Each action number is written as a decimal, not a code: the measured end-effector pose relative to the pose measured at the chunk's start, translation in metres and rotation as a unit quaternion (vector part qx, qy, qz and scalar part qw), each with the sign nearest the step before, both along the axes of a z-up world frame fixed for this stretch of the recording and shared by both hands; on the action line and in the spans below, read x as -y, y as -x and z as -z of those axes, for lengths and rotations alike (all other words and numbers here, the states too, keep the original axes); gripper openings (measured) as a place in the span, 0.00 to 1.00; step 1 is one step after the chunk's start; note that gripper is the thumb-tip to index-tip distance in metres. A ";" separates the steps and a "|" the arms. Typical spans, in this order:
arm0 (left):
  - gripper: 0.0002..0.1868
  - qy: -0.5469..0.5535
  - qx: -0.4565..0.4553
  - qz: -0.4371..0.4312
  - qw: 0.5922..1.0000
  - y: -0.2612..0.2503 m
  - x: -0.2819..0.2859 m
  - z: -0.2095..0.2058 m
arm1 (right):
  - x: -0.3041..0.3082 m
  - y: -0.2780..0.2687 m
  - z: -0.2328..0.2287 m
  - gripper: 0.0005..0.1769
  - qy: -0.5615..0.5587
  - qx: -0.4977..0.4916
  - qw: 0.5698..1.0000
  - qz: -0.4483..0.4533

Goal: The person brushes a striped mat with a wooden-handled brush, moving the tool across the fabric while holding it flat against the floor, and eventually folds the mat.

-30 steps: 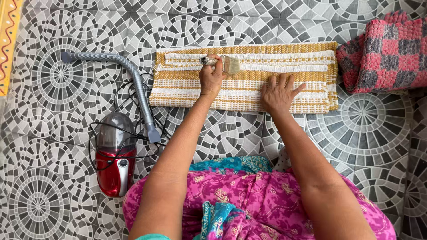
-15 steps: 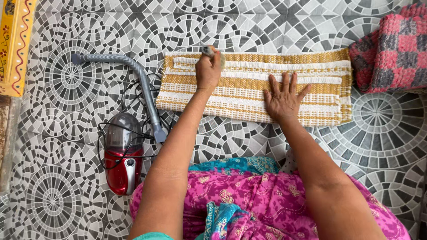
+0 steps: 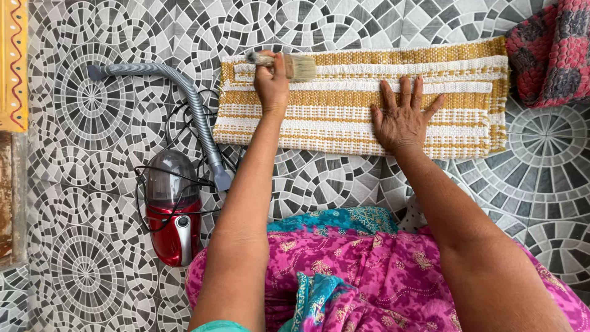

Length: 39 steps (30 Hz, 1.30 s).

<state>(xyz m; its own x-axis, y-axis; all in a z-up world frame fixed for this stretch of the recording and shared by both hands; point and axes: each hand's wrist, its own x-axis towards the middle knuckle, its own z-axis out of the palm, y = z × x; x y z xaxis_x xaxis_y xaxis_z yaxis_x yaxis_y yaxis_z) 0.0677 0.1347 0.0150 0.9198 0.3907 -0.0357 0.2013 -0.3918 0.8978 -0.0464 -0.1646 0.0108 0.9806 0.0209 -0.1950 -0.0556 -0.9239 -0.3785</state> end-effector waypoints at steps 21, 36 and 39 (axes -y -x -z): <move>0.11 0.192 -0.005 0.080 0.978 0.049 0.057 -0.027 | 0.000 -0.005 0.003 0.34 -0.029 0.007 1.000 0.005; 0.10 0.251 -0.029 0.069 0.965 0.081 0.059 -0.037 | 0.001 -0.004 0.009 0.33 -0.059 0.034 0.998 0.006; 0.09 0.257 -0.054 0.106 0.959 0.095 0.073 -0.020 | 0.001 -0.003 0.010 0.32 -0.062 0.023 0.998 0.010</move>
<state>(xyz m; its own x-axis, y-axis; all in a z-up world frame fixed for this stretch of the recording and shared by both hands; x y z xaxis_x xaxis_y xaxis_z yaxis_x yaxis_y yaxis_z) -0.0271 0.0621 0.0353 0.9566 0.1005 -0.2737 0.2694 0.0545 0.9615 -0.0429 -0.1658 0.0005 0.9890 0.0220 -0.1463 -0.0535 -0.8689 -0.4921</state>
